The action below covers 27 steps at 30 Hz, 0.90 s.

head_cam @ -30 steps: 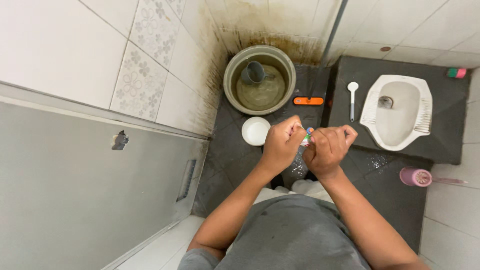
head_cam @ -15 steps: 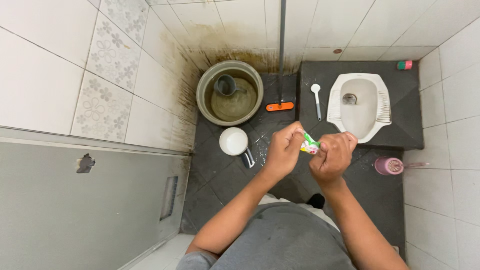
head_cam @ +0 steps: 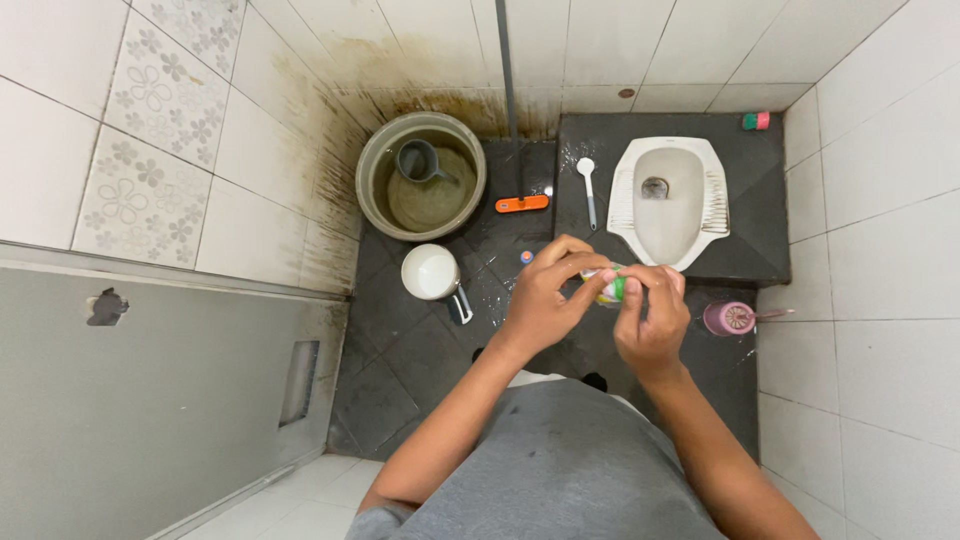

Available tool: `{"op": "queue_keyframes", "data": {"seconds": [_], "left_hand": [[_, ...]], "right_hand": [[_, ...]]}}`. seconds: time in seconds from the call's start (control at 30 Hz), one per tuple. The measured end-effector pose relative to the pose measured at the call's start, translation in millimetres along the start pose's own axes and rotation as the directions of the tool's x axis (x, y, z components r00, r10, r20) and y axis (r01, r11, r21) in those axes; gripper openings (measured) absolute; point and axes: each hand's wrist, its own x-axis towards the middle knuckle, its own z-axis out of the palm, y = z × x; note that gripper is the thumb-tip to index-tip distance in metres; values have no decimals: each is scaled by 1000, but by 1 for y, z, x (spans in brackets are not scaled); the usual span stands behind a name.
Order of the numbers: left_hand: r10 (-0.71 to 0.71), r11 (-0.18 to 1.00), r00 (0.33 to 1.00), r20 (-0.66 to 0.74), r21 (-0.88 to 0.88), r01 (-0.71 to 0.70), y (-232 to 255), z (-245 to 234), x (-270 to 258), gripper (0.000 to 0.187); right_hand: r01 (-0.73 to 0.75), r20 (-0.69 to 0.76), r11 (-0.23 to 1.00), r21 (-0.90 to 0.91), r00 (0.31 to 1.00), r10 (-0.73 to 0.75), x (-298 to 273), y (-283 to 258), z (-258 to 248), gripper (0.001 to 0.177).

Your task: The person opens a small sachet and pours its contents into a squat toilet. They then use a toilet brush to scrub the inside of the toilet bowl, followed by rinsing the brush with water from a bucket using a ladle. Finally, they use a mop to clean the floor around the toilet.

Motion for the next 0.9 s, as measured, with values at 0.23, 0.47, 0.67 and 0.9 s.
{"op": "queue_keyframes", "data": {"seconds": [0.23, 0.47, 0.67, 0.9], "left_hand": [[43, 995, 998, -41, 87, -39, 14, 27, 1, 11], [13, 995, 1000, -27, -94, -15, 10, 54, -1, 13], [-12, 982, 1000, 18, -187, 15, -4, 56, 5, 15], [116, 982, 988, 98, -160, -100, -25, 35, 23, 18]], "right_hand": [[16, 66, 995, 100, 998, -23, -7, 21, -27, 22], [118, 35, 988, 101, 992, -122, -8, 33, -35, 24], [96, 69, 993, 68, 993, -101, 10, 18, -32, 23], [-148, 199, 981, 124, 972, 121, 40, -3, -21, 22]]}}
